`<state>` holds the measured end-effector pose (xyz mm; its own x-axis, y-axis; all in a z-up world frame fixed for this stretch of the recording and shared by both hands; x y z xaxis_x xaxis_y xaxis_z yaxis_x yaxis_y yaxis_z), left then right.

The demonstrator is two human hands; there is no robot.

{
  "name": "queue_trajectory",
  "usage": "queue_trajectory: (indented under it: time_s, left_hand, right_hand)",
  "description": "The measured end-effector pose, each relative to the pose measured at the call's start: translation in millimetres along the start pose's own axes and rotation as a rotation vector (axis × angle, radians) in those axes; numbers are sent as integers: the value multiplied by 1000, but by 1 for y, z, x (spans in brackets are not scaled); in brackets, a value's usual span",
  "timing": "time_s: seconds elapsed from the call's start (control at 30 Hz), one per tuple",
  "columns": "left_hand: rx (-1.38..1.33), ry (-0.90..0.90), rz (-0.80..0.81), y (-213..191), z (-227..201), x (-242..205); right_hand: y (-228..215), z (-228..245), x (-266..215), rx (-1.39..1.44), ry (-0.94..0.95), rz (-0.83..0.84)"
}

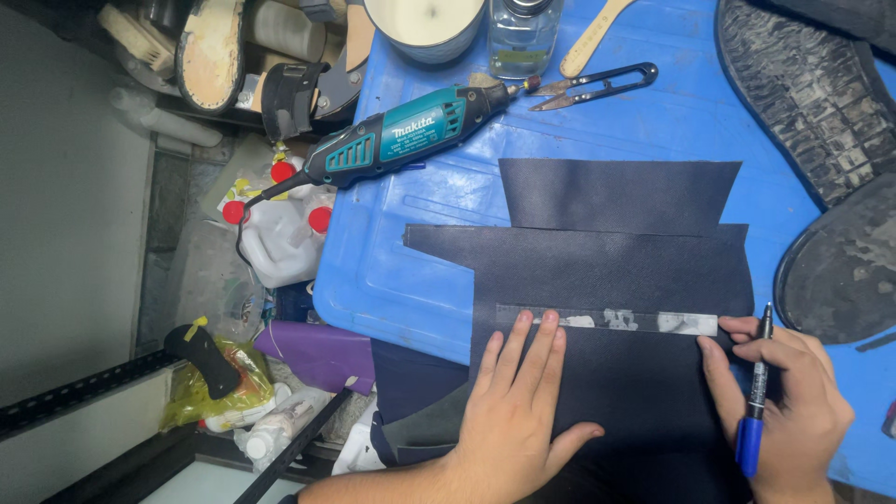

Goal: The person marks a dark sheet of leather with a blue marker using a ruler, then cuts along the marked lines with a utility knife. The cut pieces are set aside on the blue work surface.

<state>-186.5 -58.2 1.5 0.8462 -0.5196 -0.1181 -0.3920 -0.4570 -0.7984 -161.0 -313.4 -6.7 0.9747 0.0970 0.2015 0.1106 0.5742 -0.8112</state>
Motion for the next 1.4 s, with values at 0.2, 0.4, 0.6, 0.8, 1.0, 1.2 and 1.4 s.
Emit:
queue_trajectory:
  time_s: [0.2, 0.4, 0.6, 0.8, 1.0, 1.2, 1.4]
  left_hand:
    - [27, 8, -9, 6, 0, 3]
    - [55, -14, -15, 12, 2, 7]
    - [73, -7, -16, 15, 5, 8]
    - [79, 7, -27, 17, 7, 7]
    - [68, 13, -27, 18, 8, 7]
    - [47, 20, -17, 14, 5, 7]
    - [24, 4, -21, 11, 4, 7]
  right_hand:
    - [-3, 4, 4, 44, 39, -20]
    - [-7, 11, 15, 61, 63, -9]
    - [-8, 17, 18, 45, 37, -8]
    - [-9, 13, 16, 74, 60, 17]
    - [-6, 12, 15, 61, 71, 5]
    - [-7, 11, 13, 51, 54, -6]
    - [-4, 10, 8, 47, 52, -5]
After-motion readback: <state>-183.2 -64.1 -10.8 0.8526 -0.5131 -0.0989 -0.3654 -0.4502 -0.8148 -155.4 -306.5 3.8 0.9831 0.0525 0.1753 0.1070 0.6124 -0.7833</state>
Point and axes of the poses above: each hand's wrist, its own x-axis towards the middle knuckle, its own y-axis out of the palm, z = x × y, the point moved 2 cm from there along x, towards the middle knuckle, and after that the axes turned 10 degrees about z, right-handed, at the moved point
